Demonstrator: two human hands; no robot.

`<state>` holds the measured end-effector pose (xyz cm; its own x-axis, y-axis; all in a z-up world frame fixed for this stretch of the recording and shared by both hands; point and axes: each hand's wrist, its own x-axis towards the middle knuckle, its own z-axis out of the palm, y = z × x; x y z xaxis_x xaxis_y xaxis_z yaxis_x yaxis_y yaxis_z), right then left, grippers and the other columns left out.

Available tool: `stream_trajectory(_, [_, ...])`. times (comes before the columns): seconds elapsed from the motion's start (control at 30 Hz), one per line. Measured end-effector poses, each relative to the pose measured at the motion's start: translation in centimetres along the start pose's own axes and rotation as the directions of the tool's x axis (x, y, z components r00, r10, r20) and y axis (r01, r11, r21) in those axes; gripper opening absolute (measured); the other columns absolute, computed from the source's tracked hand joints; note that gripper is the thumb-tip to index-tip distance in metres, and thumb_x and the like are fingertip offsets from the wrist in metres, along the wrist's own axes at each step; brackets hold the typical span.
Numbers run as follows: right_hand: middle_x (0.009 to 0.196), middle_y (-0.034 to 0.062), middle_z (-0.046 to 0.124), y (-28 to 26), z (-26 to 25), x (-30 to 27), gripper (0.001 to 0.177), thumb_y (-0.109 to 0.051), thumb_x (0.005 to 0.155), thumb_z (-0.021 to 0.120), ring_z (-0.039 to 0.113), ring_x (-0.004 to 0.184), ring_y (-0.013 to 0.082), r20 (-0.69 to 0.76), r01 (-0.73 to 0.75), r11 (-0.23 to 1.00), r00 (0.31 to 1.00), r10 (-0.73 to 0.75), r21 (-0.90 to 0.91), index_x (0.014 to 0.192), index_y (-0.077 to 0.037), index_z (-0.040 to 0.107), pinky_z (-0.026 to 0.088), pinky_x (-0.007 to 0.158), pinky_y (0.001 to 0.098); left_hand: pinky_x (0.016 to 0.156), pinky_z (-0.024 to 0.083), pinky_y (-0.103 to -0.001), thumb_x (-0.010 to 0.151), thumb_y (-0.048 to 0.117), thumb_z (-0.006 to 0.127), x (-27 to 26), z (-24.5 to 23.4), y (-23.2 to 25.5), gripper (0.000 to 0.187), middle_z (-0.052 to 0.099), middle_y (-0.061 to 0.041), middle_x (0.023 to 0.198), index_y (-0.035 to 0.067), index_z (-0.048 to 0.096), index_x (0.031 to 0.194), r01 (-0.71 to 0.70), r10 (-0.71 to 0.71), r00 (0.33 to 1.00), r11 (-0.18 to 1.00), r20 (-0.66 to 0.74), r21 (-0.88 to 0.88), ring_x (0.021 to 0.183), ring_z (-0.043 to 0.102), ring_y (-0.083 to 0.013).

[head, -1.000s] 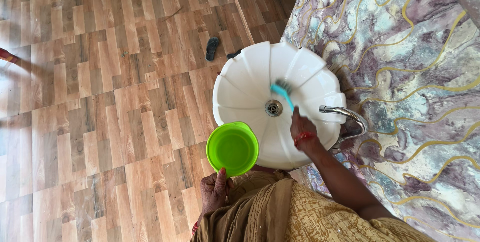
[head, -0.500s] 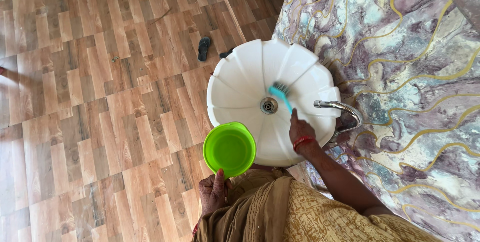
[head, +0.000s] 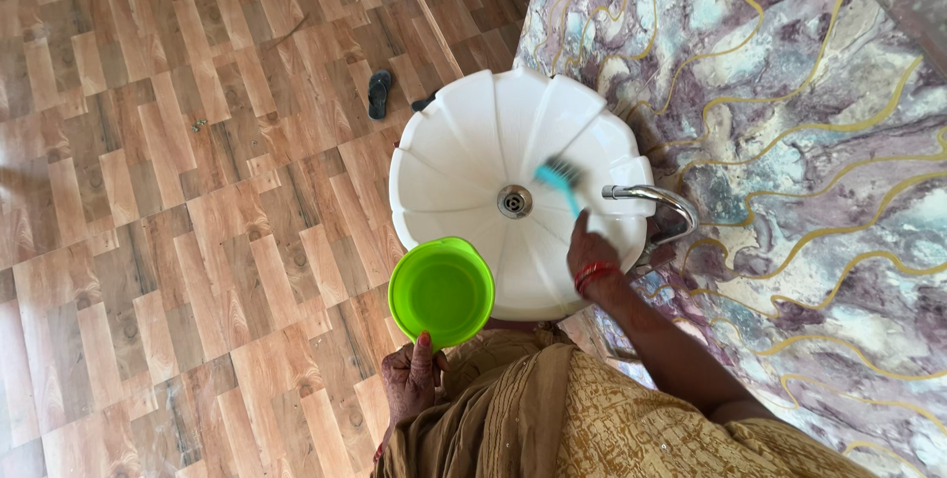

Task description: The person scrubs the interior of a white pedestal sink using a blue brush while holding a green bowl in the other hand. The person repeatedly scrubs the sink's surface and drain area throughout the clip.

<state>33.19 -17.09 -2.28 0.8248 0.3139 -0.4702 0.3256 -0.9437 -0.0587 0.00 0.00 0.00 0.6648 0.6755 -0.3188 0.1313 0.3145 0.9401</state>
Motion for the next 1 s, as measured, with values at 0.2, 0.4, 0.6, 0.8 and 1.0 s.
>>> stream_trajectory(0.2, [0.107,0.031,0.069,-0.7,0.4,1.4,0.066,-0.014,0.104,0.039,0.071,0.094,0.0413,-0.12,-0.048,0.992,0.991,0.061,0.113,0.16,0.003,0.007,0.059,0.085,0.0483,0.044,0.035,-0.028,0.101,0.043,0.058,0.2,-0.1,0.6,0.062,0.058,-0.005,0.049,-0.003,0.068,0.061,0.004,-0.003,1.0,1.0,0.022,-0.008,0.043,0.046,-0.0093])
stream_trajectory(0.4, [0.105,0.0293,0.072,1.5,0.4,-0.7,0.065,-0.01,0.101,0.04,0.075,0.095,0.0391,-0.112,0.063,0.994,0.991,-0.073,-0.09,0.157,0.015,0.018,0.062,0.083,0.0469,0.044,0.037,-0.028,0.101,0.044,0.057,0.0,-0.1,1.5,0.062,0.06,-0.004,0.05,-0.002,0.068,0.06,-0.021,0.019,0.999,0.998,0.026,0.051,0.043,0.047,-0.0089])
stream_trajectory(0.6, [0.106,0.0305,0.071,3.4,-3.9,-3.1,0.062,-0.012,0.101,0.038,0.074,0.096,0.0399,-0.013,-0.074,0.995,0.997,0.073,-0.074,0.155,0.01,0.02,0.061,0.085,0.0492,0.045,0.036,-0.027,0.102,0.044,0.058,-0.2,-0.2,1.6,0.062,0.059,-0.004,0.051,-0.002,0.068,0.061,-0.015,0.014,1.0,0.999,0.024,0.037,0.045,0.047,-0.0084])
stream_trajectory(0.8, [0.102,0.0275,0.072,-0.1,-0.2,-2.3,0.048,-0.015,0.102,0.039,0.074,0.094,0.0392,0.01,0.106,0.991,0.994,-0.105,-0.085,0.145,0.008,0.039,0.061,0.084,0.0494,0.045,0.033,-0.028,0.102,0.044,0.058,-0.1,-0.3,2.0,0.061,0.058,-0.005,0.051,-0.001,0.068,0.062,0.014,-0.015,1.0,0.998,0.015,0.064,0.045,0.044,-0.0087])
stream_trajectory(1.0, [0.103,0.0283,0.072,6.8,-5.7,-5.7,0.054,-0.011,0.098,0.045,0.075,0.09,0.0366,-0.131,0.081,0.963,0.984,-0.117,-0.256,0.146,0.013,0.038,0.063,0.077,0.0463,0.045,0.036,-0.028,0.102,0.043,0.058,-0.4,-0.3,2.5,0.06,0.063,-0.004,0.053,-0.001,0.068,0.062,-0.056,0.056,0.998,0.996,0.001,0.063,0.046,0.048,-0.0078])
